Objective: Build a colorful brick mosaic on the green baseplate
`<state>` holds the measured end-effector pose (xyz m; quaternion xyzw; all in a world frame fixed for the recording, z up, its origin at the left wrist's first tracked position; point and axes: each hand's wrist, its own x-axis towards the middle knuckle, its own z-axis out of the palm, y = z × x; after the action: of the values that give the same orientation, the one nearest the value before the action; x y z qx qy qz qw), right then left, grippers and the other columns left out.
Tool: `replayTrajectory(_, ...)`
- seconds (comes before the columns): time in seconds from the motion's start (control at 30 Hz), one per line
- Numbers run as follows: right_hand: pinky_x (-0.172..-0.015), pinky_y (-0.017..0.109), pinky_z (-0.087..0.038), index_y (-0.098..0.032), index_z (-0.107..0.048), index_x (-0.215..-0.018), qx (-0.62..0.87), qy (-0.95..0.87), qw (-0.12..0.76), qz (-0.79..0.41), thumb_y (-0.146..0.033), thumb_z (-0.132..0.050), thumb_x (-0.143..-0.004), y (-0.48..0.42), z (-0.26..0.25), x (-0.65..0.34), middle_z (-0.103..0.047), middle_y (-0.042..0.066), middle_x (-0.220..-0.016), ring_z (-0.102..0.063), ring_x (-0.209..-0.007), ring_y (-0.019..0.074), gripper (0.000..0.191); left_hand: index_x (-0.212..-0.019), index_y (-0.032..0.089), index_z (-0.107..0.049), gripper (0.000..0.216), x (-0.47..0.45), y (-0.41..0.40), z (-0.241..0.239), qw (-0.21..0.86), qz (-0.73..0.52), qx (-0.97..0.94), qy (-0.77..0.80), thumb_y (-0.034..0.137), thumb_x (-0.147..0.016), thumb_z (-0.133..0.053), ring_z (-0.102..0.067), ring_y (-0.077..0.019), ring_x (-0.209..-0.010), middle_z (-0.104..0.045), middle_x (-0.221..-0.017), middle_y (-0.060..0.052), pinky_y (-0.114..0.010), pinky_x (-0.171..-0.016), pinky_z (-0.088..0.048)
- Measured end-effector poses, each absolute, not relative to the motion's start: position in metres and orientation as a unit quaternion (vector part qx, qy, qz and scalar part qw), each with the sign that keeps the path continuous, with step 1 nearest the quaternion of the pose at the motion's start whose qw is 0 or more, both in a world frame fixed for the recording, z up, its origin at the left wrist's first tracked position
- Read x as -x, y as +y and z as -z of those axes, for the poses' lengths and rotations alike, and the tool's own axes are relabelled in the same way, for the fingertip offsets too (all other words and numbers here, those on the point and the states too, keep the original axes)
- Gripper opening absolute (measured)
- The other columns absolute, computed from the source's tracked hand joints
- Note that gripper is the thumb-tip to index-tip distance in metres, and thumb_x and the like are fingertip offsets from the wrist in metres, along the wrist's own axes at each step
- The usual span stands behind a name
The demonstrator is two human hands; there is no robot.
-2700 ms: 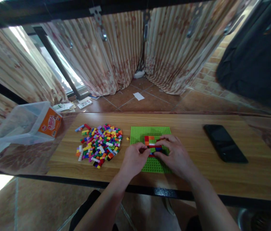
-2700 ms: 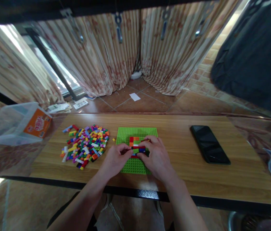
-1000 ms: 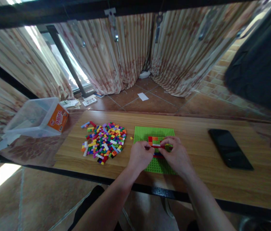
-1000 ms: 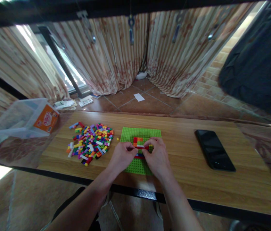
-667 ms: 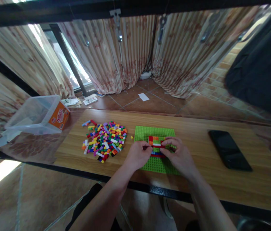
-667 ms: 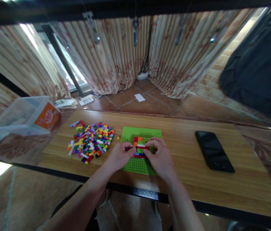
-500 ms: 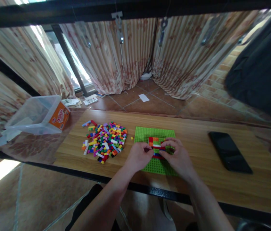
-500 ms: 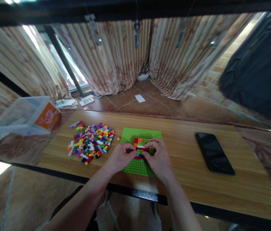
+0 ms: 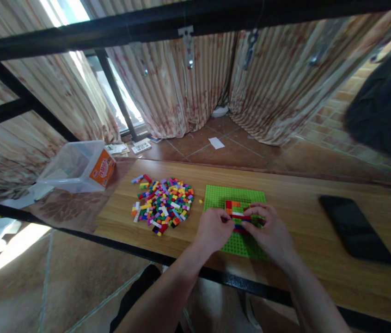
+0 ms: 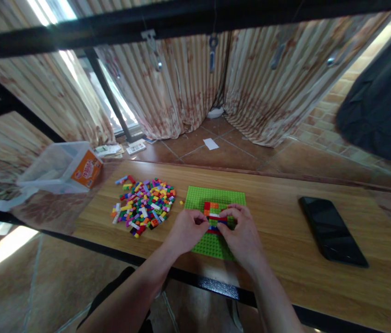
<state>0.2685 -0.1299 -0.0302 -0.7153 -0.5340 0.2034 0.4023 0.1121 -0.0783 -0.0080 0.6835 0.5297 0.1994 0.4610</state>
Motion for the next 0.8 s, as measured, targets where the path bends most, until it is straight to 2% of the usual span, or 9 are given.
replayTrajectory(0.5, -0.089, 0.048, -0.049, -0.025, -0.073, -0.083, 0.709, -0.574, 0.370, -0.174, -0.049, -0.068, -0.071, -0.128, 0.046, -0.286, -0.064, 0.008, -0.112, -0.063, -0.105, 0.0294, 0.027, -0.080, 0.016, -0.077, 0.020, -0.108, -0.085, 0.011, 0.400, -0.208, -0.726, 0.520, 0.017, -0.079, -0.057, -0.061, -0.0155, -0.062, -0.073, -0.072, -0.005, -0.027, -0.058, -0.042)
replayTrajectory(0.67, -0.089, 0.047, -0.050, -0.025, -0.073, -0.086, 0.712, -0.572, 0.367, -0.177, -0.051, -0.067, -0.075, -0.128, 0.044, -0.287, -0.065, 0.008, -0.114, -0.064, -0.103, 0.0279, 0.030, -0.077, 0.016, -0.073, 0.015, -0.067, -0.069, -0.007, 0.411, -0.213, -0.738, 0.491, 0.017, -0.081, -0.058, -0.061, -0.0142, -0.065, -0.070, -0.070, -0.002, -0.024, -0.060, -0.043)
replayTrajectory(0.8, -0.091, 0.047, -0.050, -0.024, -0.073, -0.088, 0.721, -0.535, 0.392, -0.197, -0.052, -0.064, -0.079, -0.127, 0.038, -0.287, -0.070, 0.007, -0.106, -0.066, -0.100, 0.0265, 0.030, -0.079, 0.017, -0.070, 0.007, -0.011, -0.056, -0.023, 0.392, -0.190, -0.766, 0.473, 0.021, -0.080, -0.065, -0.061, -0.0130, -0.066, -0.070, -0.073, 0.000, -0.023, -0.064, -0.043)
